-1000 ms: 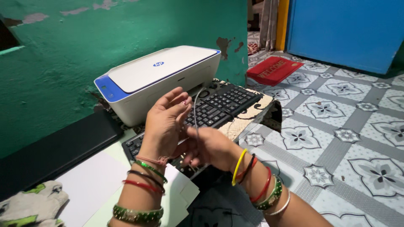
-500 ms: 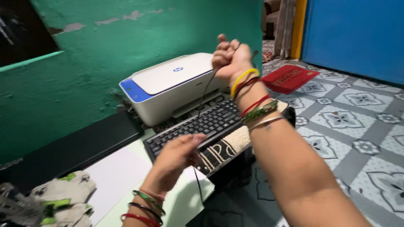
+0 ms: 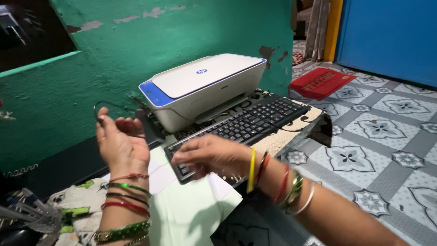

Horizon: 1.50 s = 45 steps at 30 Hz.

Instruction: The person places a printer on a small table, then arranges a keyboard and mouse. They wipe the mouse with a cloth and place it on the floor. The person also handles a stack of papers and a pen holder.

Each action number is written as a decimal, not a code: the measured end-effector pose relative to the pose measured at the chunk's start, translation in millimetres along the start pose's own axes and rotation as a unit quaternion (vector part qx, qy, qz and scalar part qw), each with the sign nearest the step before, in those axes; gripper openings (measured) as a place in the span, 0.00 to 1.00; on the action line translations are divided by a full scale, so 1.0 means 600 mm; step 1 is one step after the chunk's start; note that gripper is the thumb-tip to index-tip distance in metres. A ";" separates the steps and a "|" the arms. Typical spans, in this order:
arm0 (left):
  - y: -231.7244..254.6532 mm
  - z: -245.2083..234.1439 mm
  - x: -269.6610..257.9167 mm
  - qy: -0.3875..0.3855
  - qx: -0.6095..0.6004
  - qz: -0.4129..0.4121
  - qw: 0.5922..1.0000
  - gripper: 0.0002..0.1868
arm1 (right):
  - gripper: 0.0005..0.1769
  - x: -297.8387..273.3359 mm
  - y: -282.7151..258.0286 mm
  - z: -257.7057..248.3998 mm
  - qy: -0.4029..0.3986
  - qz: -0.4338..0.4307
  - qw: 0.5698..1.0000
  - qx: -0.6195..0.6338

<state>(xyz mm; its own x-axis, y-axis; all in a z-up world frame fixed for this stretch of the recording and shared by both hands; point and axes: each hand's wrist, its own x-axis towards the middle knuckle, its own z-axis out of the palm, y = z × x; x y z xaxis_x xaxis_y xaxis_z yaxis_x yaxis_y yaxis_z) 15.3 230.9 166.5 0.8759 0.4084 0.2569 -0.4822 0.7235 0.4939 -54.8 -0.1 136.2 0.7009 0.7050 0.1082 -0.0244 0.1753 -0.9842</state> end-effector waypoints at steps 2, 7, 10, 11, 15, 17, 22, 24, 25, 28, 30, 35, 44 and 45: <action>0.013 -0.040 0.010 0.030 0.038 0.019 0.999 0.07 | 0.20 0.016 -0.035 -0.053 0.031 -0.101 0.977 -0.186; 0.013 -0.139 0.002 0.126 0.123 0.014 0.984 0.11 | 0.13 0.045 -0.100 -0.138 0.356 -0.153 0.686 -0.616; 0.001 -0.171 -0.013 0.187 0.213 -0.024 0.959 0.36 | 0.12 0.080 -0.104 -0.157 0.408 -0.256 0.462 -0.745; -0.002 -0.180 -0.021 0.151 0.259 -0.031 0.953 0.36 | 0.11 0.092 -0.101 -0.162 0.413 -0.220 0.481 -0.742; -0.009 -0.166 -0.036 0.072 0.459 -0.100 0.880 0.38 | 0.09 0.142 -0.055 -0.172 0.387 -0.131 0.563 -0.718; -0.007 -0.142 -0.048 0.060 0.583 -0.099 0.804 0.39 | 0.09 0.168 -0.033 -0.161 0.374 -0.020 0.562 -0.737; -0.026 -0.137 -0.060 -0.052 0.769 0.013 0.637 0.38 | 0.13 0.187 -0.008 -0.098 0.277 0.181 0.630 -0.702; -0.044 -0.153 -0.049 -0.090 0.772 -0.012 0.629 0.36 | 0.15 0.186 -0.005 -0.085 0.249 0.188 0.657 -0.686; -0.049 -0.161 -0.044 -0.108 0.773 -0.023 0.625 0.35 | 0.15 0.189 -0.004 -0.085 0.257 0.178 0.658 -0.685; -0.060 -0.175 -0.045 -0.113 0.792 -0.053 0.597 0.37 | 0.14 0.200 0.010 -0.098 0.271 0.142 0.664 -0.683; -0.055 -0.174 -0.049 -0.139 0.823 -0.091 0.543 0.36 | 0.13 0.201 0.022 -0.115 0.268 0.108 0.670 -0.684; -0.029 -0.148 -0.073 -0.199 0.869 -0.143 0.430 0.35 | 0.19 0.209 0.051 -0.115 0.244 0.088 0.669 -0.696; 0.028 -0.146 -0.130 -0.200 0.906 0.045 0.371 0.39 | 0.23 0.203 0.079 0.050 0.197 -0.089 0.660 -0.719; 0.038 -0.152 -0.134 -0.196 0.906 0.054 0.372 0.39 | 0.23 0.205 0.080 0.073 0.176 -0.106 0.664 -0.719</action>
<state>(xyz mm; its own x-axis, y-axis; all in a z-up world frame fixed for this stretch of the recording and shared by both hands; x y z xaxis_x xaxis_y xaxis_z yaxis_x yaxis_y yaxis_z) -67.8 265.2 81.5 0.9593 0.0113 0.2821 -0.0243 -0.9922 0.1221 -0.8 125.3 108.2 0.7093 0.5209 0.4750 0.6302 -0.7704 -0.0962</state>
